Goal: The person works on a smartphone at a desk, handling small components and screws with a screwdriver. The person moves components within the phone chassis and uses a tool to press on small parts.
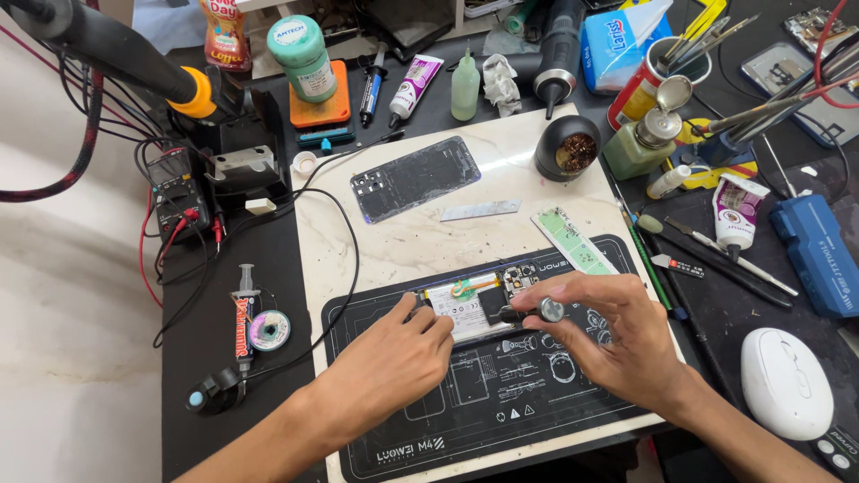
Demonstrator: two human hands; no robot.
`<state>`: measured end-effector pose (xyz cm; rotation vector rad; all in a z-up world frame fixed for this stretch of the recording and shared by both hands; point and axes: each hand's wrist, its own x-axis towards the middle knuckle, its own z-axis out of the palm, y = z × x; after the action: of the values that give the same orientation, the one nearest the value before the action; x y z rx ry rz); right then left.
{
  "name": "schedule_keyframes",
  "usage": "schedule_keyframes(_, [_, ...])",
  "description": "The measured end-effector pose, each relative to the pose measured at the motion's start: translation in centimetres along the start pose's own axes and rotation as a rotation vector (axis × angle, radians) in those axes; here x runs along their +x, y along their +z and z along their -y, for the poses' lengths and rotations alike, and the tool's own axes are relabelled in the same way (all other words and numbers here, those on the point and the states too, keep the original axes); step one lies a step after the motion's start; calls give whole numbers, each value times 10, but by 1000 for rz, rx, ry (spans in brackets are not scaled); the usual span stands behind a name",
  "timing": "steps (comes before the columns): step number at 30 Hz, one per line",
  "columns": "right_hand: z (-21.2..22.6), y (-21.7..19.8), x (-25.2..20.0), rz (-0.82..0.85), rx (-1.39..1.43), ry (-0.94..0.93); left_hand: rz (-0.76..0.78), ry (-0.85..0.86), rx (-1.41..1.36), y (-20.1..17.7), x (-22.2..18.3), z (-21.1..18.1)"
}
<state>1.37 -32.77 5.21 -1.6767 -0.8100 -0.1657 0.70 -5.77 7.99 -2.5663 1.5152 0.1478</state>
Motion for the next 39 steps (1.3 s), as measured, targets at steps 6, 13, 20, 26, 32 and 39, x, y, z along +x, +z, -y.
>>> schedule_keyframes(6, [0,-1,-1,2,7,-3,26,22,-25,-3,9,4])
schedule_keyframes(13, [-3,1,-2,0,41,28,26,-3,20,5,13,2])
schedule_keyframes(20, [-3,2,-2,7,50,22,-117,0,-45,13,5,9])
schedule_keyframes(26, [-7,4,-3,22,43,37,-218,-46,-229,20,-1,17])
schedule_keyframes(32, [-8,10,-4,33,84,36,-268,-207,-482,19,-15,25])
schedule_keyframes(39, [-13,48,3,76,22,-60,-536,-230,-598,50,-26,19])
